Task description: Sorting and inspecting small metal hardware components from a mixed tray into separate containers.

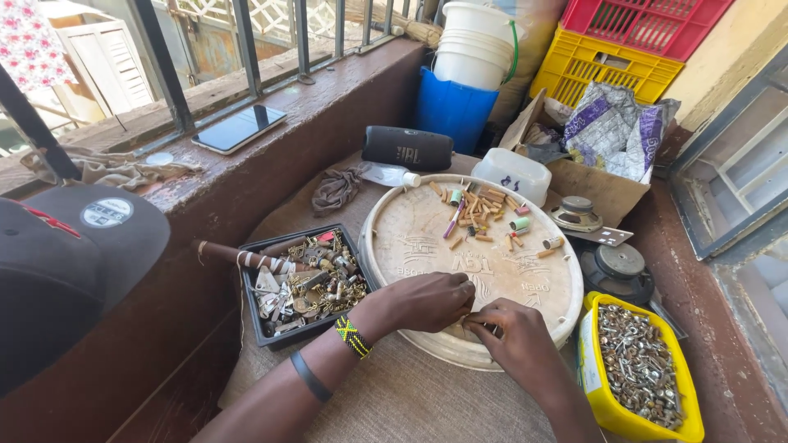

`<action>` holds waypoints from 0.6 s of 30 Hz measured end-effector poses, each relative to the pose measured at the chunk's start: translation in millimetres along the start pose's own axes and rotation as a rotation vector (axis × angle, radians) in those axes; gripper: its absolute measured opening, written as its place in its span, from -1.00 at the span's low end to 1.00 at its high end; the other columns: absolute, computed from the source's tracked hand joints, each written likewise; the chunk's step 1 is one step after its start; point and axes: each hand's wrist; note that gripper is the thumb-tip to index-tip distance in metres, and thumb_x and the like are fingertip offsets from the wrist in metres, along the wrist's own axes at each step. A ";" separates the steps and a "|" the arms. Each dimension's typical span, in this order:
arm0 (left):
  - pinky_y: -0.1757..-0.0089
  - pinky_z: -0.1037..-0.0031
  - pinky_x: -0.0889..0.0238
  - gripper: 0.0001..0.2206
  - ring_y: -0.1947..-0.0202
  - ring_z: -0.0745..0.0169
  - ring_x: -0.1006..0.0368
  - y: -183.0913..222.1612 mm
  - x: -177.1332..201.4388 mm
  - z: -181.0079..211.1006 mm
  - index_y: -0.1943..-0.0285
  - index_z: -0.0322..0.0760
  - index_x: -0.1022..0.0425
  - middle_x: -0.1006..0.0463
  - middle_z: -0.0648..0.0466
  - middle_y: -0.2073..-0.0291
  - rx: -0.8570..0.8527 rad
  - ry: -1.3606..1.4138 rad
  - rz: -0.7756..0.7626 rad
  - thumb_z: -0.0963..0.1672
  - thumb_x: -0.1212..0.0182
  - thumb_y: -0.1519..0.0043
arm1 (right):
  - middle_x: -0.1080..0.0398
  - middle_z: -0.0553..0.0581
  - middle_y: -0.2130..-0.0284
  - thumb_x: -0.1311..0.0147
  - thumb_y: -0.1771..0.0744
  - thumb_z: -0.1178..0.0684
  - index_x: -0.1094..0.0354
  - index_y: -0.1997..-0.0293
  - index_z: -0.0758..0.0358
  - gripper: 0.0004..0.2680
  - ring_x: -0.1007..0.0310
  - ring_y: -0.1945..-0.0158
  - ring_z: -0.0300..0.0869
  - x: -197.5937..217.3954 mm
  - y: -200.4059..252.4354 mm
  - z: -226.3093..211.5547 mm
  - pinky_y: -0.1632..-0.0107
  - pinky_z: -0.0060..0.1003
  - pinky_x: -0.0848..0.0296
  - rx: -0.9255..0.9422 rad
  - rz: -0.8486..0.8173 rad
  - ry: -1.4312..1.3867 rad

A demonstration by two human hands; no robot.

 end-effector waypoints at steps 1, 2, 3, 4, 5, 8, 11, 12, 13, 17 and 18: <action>0.33 0.16 -0.30 -0.77 0.45 -0.11 -0.44 0.0 3.7 2.8 0.19 -0.45 -0.44 -0.47 -0.14 0.35 0.000 -0.003 0.000 -0.15 0.07 -0.39 | -0.64 -0.09 0.32 -0.28 -0.26 -0.03 -0.70 0.23 0.00 -0.89 -0.64 0.21 -0.25 0.4 -0.1 -0.5 0.06 -0.32 -0.46 0.002 0.002 0.000; 0.31 0.19 -0.31 -0.76 0.43 -0.07 -0.45 0.3 7.5 5.7 0.15 -0.44 -0.45 -0.49 -0.12 0.33 0.036 0.026 -0.026 -0.14 0.10 -0.41 | -0.63 -0.07 0.31 -0.27 -0.26 -0.01 -0.68 0.22 0.01 -0.89 -0.63 0.24 -0.24 0.6 -0.1 -1.3 0.10 -0.31 -0.49 0.004 -0.013 0.021; 0.29 0.22 -0.32 -0.74 0.41 -0.04 -0.45 1.1 11.0 7.7 0.12 -0.44 -0.45 -0.50 -0.10 0.30 0.073 0.057 -0.051 -0.13 0.13 -0.43 | -0.63 -0.05 0.30 -0.26 -0.27 0.01 -0.67 0.20 0.01 -0.89 -0.63 0.27 -0.24 0.3 -0.8 -2.2 0.15 -0.29 -0.51 0.005 -0.028 0.043; 0.29 0.22 -0.32 -0.74 0.41 -0.04 -0.45 0.8 10.3 5.6 0.12 -0.44 -0.45 -0.50 -0.10 0.30 0.074 0.054 -0.050 -0.13 0.13 -0.43 | -0.63 -0.05 0.30 -0.26 -0.27 0.01 -0.67 0.20 0.01 -0.89 -0.63 0.27 -0.24 0.4 -1.3 -2.7 0.15 -0.29 -0.51 0.008 -0.026 0.043; 0.30 0.20 -0.30 -0.76 0.41 -0.07 -0.46 0.6 9.3 4.1 0.14 -0.40 -0.43 -0.49 -0.09 0.32 0.064 0.060 -0.025 -0.13 0.12 -0.42 | -0.61 -0.03 0.28 -0.24 -0.28 0.01 -0.64 0.18 0.03 -0.89 -0.62 0.23 -0.21 0.9 -1.5 -3.2 0.12 -0.27 -0.51 -0.010 -0.053 0.073; 0.31 0.19 -0.27 -0.80 0.42 -0.07 -0.47 3.0 16.6 7.9 0.18 -0.34 -0.42 -0.50 -0.07 0.34 0.052 0.078 0.010 -0.14 0.09 -0.40 | -0.59 -0.02 0.27 -0.20 -0.30 0.02 -0.60 0.19 0.06 -0.90 -0.60 0.22 -0.22 6.8 -1.7 -9.4 0.12 -0.28 -0.52 -0.069 -0.108 0.095; 0.29 0.21 -0.27 -0.88 0.38 -0.05 -0.48 3.5 16.8 7.9 0.17 -0.33 -0.45 -0.53 -0.07 0.32 0.036 0.103 0.007 -0.18 -0.01 -0.34 | -0.60 -0.06 0.29 -0.21 -0.29 0.01 -0.58 0.24 0.05 -0.93 -0.59 0.25 -0.28 9.6 -2.2 -4.4 0.17 -0.34 -0.51 -0.124 -0.124 0.076; 0.27 0.23 -0.29 -0.93 0.34 -0.06 -0.49 3.3 14.3 6.5 0.16 -0.33 -0.48 -0.55 -0.08 0.31 0.027 0.114 -0.007 -0.20 -0.10 -0.29 | -0.62 -0.09 0.32 -0.23 -0.28 0.00 -0.59 0.26 0.02 -0.94 -0.60 0.26 -0.31 9.0 -2.4 0.0 0.19 -0.35 -0.50 -0.133 -0.114 0.064; 0.27 0.23 -0.29 -0.93 0.34 -0.06 -0.49 2.9 13.4 6.3 0.16 -0.33 -0.48 -0.55 -0.08 0.31 0.027 0.117 -0.006 -0.20 -0.10 -0.29 | -0.62 -0.09 0.32 -0.23 -0.28 0.00 -0.59 0.26 0.02 -0.94 -0.60 0.26 -0.31 11.5 -0.6 -2.4 0.19 -0.35 -0.50 -0.134 -0.116 0.066; 0.26 0.23 -0.29 -0.92 0.34 -0.05 -0.51 1.6 12.9 4.5 0.21 -0.30 -0.51 -0.58 -0.04 0.36 -0.028 0.161 0.017 -0.20 -0.10 -0.28 | -0.71 -0.10 0.24 -0.26 -0.27 -0.04 -0.59 0.08 0.00 -0.82 -0.69 0.12 -0.35 17.8 2.3 -6.8 0.05 -0.41 -0.56 -0.201 -0.055 -0.040; 0.24 0.25 -0.29 -0.92 0.32 -0.04 -0.52 1.6 13.8 3.6 0.21 -0.26 -0.53 -0.60 -0.02 0.35 -0.052 0.183 0.036 -0.21 -0.11 -0.27 | -0.72 -0.08 0.24 -0.27 -0.26 -0.04 -0.57 0.03 -0.03 -0.79 -0.72 0.11 -0.33 18.7 1.6 -6.8 0.01 -0.41 -0.58 -0.218 -0.031 -0.068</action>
Point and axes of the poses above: each hand's wrist, its own y-axis away from the middle knuckle, its own x-axis out of the back of the hand, z = x × y
